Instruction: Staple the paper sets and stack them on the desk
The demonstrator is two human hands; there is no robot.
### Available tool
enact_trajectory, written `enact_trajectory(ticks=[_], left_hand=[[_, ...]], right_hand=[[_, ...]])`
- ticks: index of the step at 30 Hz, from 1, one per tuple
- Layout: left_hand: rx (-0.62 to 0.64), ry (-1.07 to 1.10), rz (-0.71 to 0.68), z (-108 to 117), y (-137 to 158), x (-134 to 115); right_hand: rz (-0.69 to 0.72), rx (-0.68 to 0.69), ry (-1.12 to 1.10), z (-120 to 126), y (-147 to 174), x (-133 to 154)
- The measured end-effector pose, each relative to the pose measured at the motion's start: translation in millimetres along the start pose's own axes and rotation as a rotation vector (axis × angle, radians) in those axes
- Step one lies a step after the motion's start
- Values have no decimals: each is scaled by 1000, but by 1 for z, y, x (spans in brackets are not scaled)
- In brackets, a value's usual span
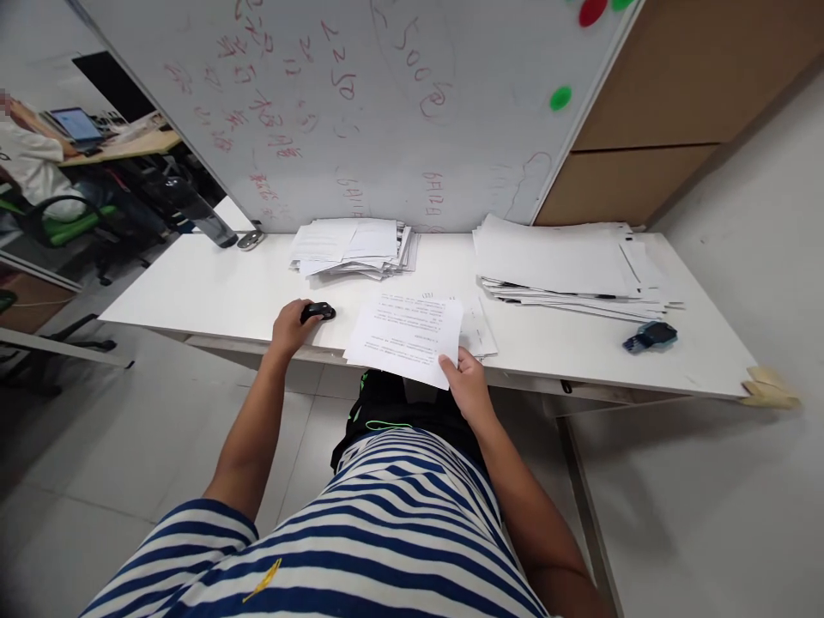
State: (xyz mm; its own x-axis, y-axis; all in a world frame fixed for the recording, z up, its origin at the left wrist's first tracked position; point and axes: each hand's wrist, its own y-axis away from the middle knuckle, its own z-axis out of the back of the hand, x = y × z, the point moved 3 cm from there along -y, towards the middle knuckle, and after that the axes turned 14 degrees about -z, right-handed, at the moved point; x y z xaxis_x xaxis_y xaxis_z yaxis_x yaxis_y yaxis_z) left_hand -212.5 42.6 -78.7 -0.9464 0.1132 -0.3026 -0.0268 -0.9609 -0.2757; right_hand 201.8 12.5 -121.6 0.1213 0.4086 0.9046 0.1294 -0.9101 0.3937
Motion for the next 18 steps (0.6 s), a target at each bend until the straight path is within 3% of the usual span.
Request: enact_trajectory(ticks=[13, 18], left_hand=[[-95, 103, -79, -15, 22, -31], [-99, 136, -87, -14, 26, -37]], right_hand=[[-46, 136, 38, -24, -6, -9], [-63, 124, 91, -29, -7, -9]])
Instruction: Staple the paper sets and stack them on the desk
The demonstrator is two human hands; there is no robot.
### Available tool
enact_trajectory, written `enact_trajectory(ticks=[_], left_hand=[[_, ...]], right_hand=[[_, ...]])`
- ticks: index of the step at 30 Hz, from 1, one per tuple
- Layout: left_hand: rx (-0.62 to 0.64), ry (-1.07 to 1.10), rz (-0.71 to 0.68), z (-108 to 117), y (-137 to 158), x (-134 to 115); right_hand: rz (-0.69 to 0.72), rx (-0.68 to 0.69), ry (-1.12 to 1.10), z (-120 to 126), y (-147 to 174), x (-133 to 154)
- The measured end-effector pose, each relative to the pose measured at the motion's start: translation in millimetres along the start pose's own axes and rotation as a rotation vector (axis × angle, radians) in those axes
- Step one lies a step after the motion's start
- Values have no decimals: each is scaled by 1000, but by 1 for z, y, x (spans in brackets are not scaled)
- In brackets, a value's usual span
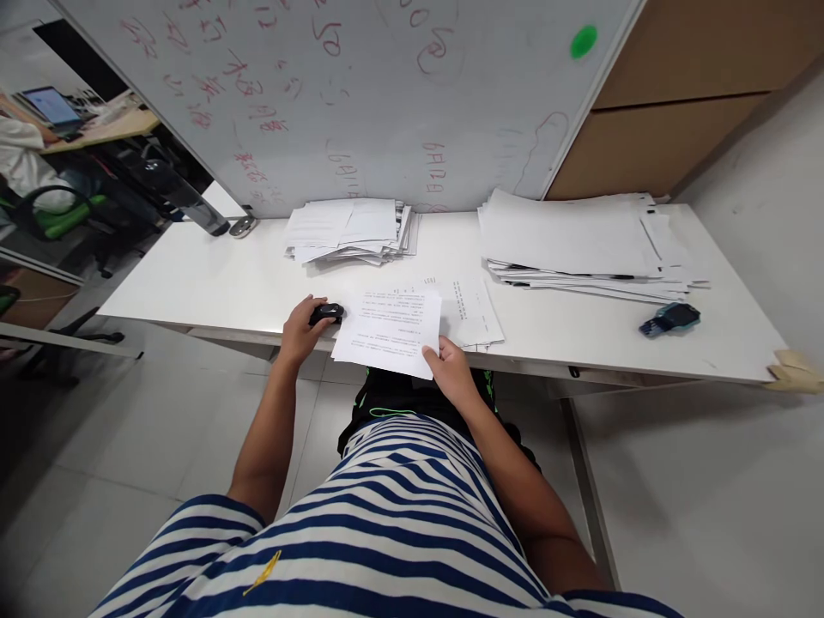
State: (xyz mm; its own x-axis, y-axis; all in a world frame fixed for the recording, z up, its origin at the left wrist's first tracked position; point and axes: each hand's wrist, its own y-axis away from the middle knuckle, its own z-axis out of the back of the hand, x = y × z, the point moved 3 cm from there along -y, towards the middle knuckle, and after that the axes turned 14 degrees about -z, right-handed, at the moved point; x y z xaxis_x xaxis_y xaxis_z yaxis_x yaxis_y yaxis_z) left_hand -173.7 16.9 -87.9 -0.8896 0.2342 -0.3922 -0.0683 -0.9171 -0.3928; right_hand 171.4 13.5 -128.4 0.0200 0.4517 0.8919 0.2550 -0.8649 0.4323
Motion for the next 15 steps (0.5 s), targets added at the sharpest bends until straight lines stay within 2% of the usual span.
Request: enact_trajectory(ticks=[10, 15], left_hand=[[1, 46, 20, 4, 1, -5], [56, 24, -7, 2, 2, -7]], right_hand=[[-31, -37, 25, 4, 0, -2], [-27, -5, 45, -1, -1, -1]])
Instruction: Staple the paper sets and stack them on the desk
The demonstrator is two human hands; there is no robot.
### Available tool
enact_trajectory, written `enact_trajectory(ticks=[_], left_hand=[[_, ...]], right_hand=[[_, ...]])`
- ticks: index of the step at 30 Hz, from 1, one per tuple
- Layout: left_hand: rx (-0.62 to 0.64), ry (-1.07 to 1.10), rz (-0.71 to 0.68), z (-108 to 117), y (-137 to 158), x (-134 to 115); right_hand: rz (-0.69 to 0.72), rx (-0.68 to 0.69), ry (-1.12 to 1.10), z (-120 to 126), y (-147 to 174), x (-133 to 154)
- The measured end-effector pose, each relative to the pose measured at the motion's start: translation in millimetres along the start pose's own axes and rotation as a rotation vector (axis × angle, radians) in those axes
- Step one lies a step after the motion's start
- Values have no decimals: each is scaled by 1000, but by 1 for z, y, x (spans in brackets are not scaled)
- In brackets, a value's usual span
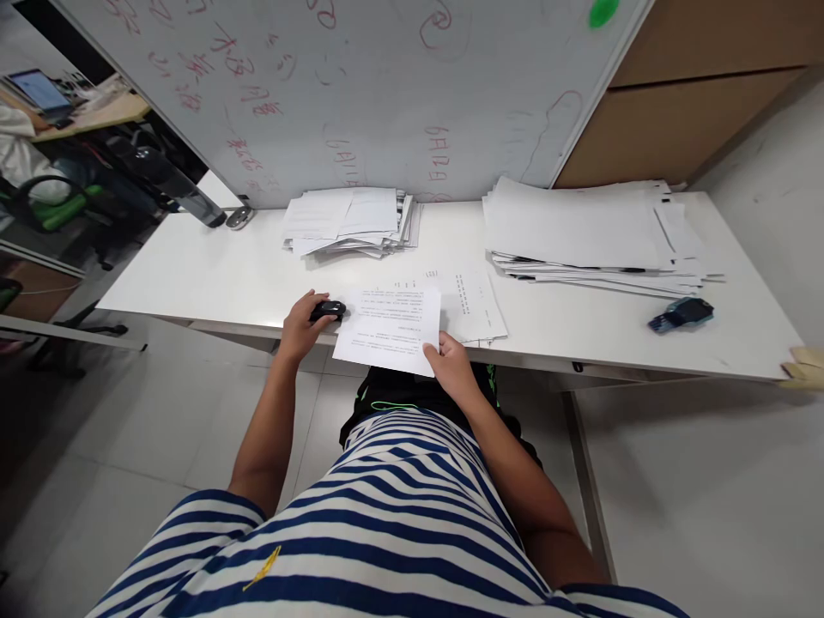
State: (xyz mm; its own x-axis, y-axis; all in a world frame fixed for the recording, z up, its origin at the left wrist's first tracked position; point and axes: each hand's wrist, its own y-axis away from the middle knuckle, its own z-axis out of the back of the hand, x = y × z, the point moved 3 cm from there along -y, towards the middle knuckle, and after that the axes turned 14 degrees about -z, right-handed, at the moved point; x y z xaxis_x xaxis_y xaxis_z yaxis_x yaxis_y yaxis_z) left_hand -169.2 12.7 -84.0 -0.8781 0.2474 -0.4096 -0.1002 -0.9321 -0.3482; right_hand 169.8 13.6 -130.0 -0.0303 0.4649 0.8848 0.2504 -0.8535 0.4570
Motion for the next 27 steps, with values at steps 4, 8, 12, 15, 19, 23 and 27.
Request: enact_trajectory(ticks=[4, 8, 12, 15, 19, 23, 27], left_hand=[[30, -13, -10, -1, -1, -2], [138, -56, -30, 6, -5, -11], [273, -54, 16, 22, -17, -23], [188, -6, 82, 28, -39, -27], [39, 10, 113, 8, -74, -23], [43, -98, 181, -31, -88, -12], [71, -188, 101, -51, -86, -9]], right_hand=[[-11, -4, 21, -3, 1, 4], [-24, 3, 27, -5, 4, 7], [13, 13, -7, -6, 7, 8], [33, 11, -31, -7, 9, 7], [42, -32, -8, -8, 10, 8], [62, -64, 55, -11, 14, 14], [42, -66, 76, -14, 18, 18]])
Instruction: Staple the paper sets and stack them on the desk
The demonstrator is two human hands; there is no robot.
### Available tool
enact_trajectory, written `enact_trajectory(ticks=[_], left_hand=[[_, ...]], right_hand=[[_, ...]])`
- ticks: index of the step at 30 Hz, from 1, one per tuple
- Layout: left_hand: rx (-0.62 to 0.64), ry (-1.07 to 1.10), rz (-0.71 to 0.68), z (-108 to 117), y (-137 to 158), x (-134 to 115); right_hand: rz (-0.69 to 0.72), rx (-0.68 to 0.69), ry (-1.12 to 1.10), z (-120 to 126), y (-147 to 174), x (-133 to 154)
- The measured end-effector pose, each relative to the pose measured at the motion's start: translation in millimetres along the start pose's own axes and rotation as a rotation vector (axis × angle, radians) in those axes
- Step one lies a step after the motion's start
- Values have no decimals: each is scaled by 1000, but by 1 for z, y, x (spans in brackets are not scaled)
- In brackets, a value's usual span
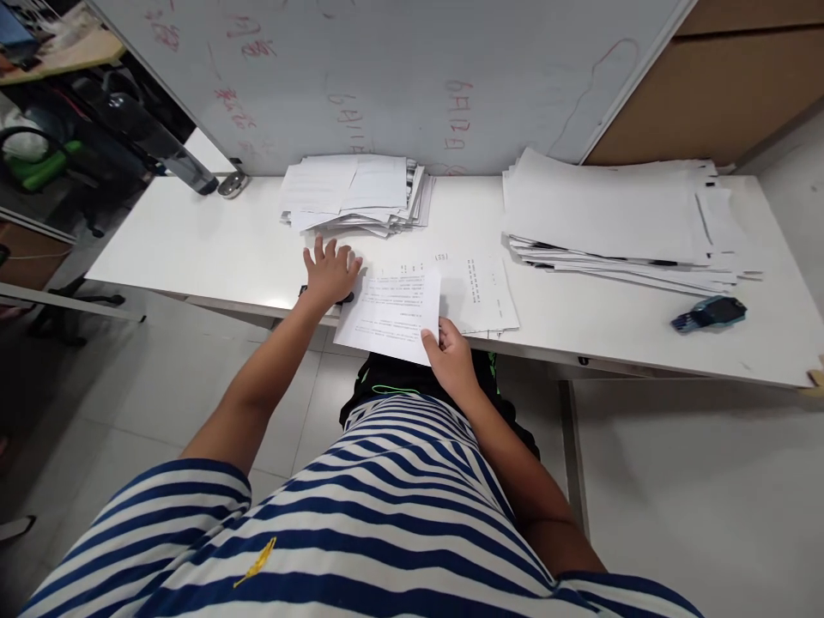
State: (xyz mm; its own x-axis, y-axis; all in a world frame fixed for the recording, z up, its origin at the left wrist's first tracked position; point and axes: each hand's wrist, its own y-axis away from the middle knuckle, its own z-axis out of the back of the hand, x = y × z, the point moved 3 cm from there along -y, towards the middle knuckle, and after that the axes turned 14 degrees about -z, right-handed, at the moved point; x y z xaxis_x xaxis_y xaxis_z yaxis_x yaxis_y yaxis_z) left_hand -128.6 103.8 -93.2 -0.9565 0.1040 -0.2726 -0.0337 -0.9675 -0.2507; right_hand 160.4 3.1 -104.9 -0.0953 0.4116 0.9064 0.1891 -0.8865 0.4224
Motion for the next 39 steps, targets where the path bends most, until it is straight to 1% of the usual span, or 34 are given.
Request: enact_trajectory(ticks=[3, 5, 6, 7, 9, 11, 12, 13, 16, 17, 18, 21, 24, 28, 31, 33, 35, 37, 39], left_hand=[[14, -4, -10, 2, 0, -1], [13, 30, 13, 9, 0, -1], [-11, 72, 24, 15, 0, -1], [-64, 129, 32, 22, 1, -1], [-241, 247, 40, 37, 9, 3], [-424, 293, 56, 48, 24, 9], [-462, 287, 63, 51, 33, 13], [-451, 274, 66, 50, 41, 17], [-291, 222, 60, 38, 61, 26], [-259, 198, 66, 33, 65, 28], [-253, 169, 78, 29, 68, 29], [-312, 104, 136, 21, 69, 30], [-359, 74, 184, 17, 66, 29], [-382, 55, 189, 13, 66, 31], [-385, 59, 189, 11, 68, 33], [-386, 56, 191, 9, 69, 34], [-396, 41, 196, 7, 69, 35], [-416, 15, 209, 7, 69, 35], [-446, -15, 238, 7, 68, 35]], right_hand=[[13, -6, 22, 0, 1, -2], [28, -3, 59, -1, 1, -5], [33, -3, 80, -1, 0, -7], [39, -5, 100, -1, -1, -7], [55, -25, 118, 0, -2, -5], [69, -46, 112, 3, -3, 2], [74, -52, 104, 6, -3, 6], [75, -57, 98, 9, -3, 10], [63, -83, 88, 27, -4, 22], [59, -102, 76, 36, -3, 25], [59, -129, 52, 45, -3, 27], [79, -225, -84, 74, 1, 27], [69, -277, -183, 90, 5, 19], [17, -323, -174, 94, 6, 9], [9, -317, -150, 91, 2, 9], [22, -307, -104, 91, -5, 14], [55, -343, 8, 92, -14, 22], [85, -454, 217, 92, -25, 29], [105, -601, 492, 90, -34, 32]])
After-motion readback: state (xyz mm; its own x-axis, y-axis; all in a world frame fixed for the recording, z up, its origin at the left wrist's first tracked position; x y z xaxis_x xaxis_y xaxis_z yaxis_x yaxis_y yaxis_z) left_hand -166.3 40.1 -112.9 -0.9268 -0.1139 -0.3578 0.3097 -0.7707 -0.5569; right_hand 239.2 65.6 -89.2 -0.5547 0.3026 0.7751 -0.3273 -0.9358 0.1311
